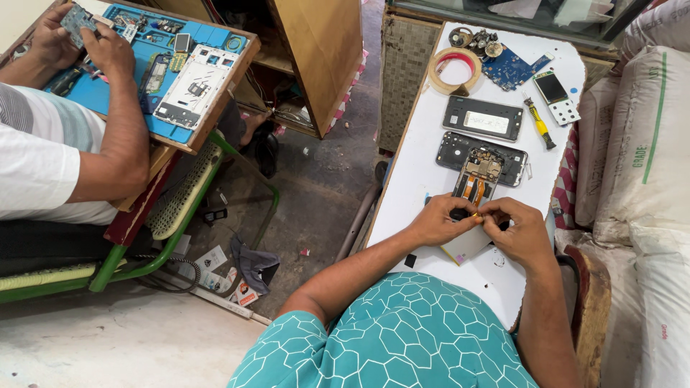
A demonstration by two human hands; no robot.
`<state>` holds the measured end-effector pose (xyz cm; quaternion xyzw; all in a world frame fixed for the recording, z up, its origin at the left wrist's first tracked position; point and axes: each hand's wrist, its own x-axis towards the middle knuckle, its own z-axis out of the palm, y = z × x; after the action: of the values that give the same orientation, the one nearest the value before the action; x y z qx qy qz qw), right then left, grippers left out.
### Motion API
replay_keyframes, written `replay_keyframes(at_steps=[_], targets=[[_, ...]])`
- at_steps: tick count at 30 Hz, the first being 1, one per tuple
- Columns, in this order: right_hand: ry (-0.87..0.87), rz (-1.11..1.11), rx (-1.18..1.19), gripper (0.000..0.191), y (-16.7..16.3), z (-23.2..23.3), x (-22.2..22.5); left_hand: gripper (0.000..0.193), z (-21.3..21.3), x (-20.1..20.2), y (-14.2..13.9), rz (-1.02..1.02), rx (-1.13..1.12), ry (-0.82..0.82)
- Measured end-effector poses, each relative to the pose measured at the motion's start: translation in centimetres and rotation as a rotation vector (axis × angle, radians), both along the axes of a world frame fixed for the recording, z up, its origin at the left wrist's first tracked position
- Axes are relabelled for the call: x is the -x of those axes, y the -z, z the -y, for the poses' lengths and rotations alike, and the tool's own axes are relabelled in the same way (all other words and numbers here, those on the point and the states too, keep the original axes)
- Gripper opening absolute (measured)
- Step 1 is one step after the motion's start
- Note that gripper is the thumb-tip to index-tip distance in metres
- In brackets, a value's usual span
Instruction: The person works at a repair bench on a disassembled smartphone. They peel the backing from a replacement battery, position it inside the phone body, press it into place, and fit the back cover, then hold up the reassembled phone with both hands.
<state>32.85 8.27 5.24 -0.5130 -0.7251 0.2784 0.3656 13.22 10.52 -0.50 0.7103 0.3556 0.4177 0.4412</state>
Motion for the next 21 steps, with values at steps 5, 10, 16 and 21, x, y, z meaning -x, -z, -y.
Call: replay_keyframes(at_steps=[5,10,16,21], targets=[[-0.009,0.002,0.0,0.017,-0.08,0.01,0.0,0.025,0.03,0.0,0.12,-0.001,-0.019,0.004],[-0.022,0.011,-0.002,0.017,-0.27,0.01,-0.05,0.025,0.02,-0.03,0.03,-0.019,-0.029,0.002],[-0.022,0.015,0.02,0.014,-0.62,0.04,0.03,0.025,0.06,0.02,0.03,0.018,0.001,0.013],[-0.025,0.057,-0.047,0.015,-0.89,0.2,0.1,0.025,0.05,-0.1,0.11,0.036,0.006,0.006]])
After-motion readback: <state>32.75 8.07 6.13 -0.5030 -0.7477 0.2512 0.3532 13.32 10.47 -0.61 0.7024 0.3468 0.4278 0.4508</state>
